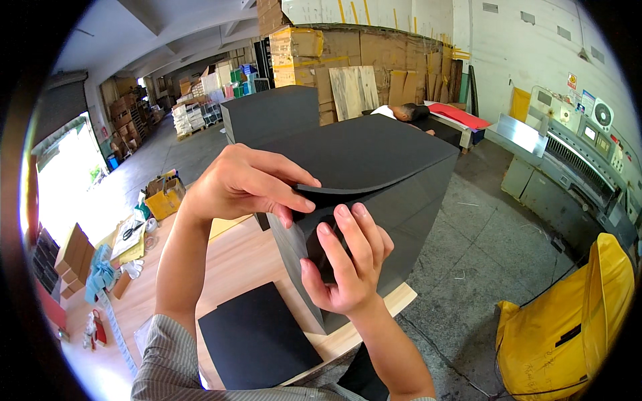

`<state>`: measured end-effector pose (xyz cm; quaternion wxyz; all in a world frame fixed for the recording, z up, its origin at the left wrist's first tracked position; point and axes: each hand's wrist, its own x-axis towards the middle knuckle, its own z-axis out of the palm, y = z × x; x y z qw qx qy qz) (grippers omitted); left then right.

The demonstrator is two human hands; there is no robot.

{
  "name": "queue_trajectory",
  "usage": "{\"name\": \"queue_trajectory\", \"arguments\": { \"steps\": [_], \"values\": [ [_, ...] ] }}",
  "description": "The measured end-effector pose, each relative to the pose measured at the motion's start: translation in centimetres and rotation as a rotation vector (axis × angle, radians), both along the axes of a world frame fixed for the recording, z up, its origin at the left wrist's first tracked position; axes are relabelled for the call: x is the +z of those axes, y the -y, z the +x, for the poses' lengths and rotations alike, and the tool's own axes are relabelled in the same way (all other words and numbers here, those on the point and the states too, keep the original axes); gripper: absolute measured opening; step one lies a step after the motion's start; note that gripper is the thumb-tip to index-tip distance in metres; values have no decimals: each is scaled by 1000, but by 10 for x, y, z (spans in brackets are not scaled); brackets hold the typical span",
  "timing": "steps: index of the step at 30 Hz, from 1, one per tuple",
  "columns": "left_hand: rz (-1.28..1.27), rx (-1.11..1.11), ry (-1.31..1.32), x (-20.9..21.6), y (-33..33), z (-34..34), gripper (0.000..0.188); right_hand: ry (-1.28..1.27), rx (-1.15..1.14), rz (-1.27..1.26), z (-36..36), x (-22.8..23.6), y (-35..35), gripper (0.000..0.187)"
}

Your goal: The person repeatedly picks up small stacks of black rectangular sheets from a table and places them onto a larger pile. The person handles the sheets by hand, aligning them before stacking. The task is performed in a workshop environment with other workers visible in the background.

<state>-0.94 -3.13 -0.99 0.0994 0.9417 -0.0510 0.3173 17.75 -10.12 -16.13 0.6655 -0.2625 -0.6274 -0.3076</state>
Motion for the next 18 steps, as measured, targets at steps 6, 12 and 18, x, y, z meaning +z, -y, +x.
{"name": "queue_trajectory", "arguments": {
  "steps": [6, 12, 18],
  "values": [
    [-11, -7, 18, 0, -2, 0, 19, 5, -4, -6, 0, -1, 0, 47],
    [-20, -5, 24, 0, -1, 0, 20, 4, -23, -16, 1, -1, 0, 46],
    [-42, -6, 40, -2, -4, 0, 20, -9, -53, -8, 1, 1, 4, 44]
  ]
}}
